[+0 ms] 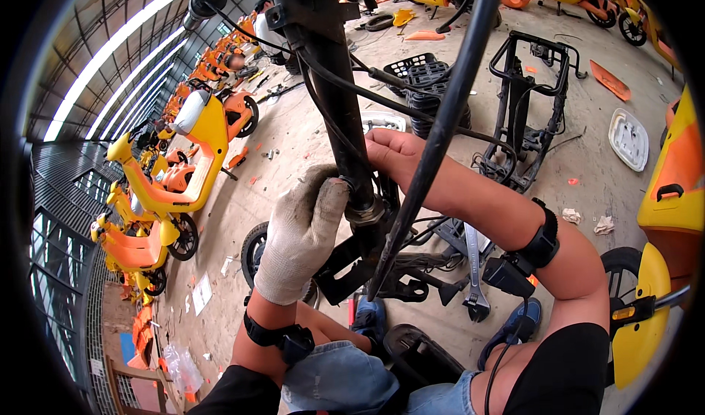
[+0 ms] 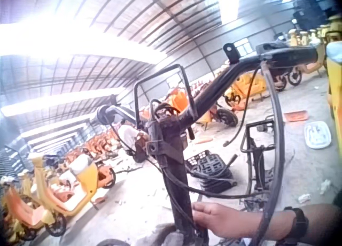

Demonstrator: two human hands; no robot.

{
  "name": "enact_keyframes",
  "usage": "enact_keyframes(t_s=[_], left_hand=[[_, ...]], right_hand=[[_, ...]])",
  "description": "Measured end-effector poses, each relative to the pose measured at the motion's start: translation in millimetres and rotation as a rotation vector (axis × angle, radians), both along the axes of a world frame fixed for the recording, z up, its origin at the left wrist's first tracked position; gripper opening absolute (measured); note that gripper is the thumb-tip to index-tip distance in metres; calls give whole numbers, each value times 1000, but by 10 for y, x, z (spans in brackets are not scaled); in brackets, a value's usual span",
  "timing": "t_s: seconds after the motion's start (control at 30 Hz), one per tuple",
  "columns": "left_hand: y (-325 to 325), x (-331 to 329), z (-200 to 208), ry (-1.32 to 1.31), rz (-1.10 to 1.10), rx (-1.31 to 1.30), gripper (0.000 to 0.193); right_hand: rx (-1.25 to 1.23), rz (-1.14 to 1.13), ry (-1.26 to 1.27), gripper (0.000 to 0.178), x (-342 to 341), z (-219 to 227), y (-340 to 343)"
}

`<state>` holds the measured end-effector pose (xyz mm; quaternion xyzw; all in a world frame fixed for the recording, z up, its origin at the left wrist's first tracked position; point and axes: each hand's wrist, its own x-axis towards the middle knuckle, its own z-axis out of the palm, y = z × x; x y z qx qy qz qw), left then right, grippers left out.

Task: The person sits on the floor of a workshop and works on the front fork and handlebar assembly of a yellow electric scooter. They use a wrench to tighten bolts on the steering stem and handlebar clamp, then lift the frame to inspect the alignment.

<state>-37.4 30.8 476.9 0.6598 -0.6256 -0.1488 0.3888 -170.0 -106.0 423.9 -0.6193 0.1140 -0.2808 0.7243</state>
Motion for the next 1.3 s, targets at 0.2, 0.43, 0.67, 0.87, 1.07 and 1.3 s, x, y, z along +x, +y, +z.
enact_keyframes(t_s=[0.2,0.43,0.67,0.87,1.07,1.3], left_hand=[[-33,88,-19,154,-99,84,46],[-47,124,-88,423,-196,138,56],[-36,104,-61,336,-147,172,52],[-20,56,16,315,-111,147,54],[-9,134,-7,224,-138,188,48],[-84,638,479,12,50,-309,35]], right_hand=[[-80,-52,-112,27,16,-147,-50],[-112,-69,-154,24,29,-127,-24],[-88,-62,-117,23,48,-183,-37],[-111,-65,-113,27,42,-152,-21],[-70,-45,-120,28,59,-157,5],[-48,-43,-80,26,42,-161,8]])
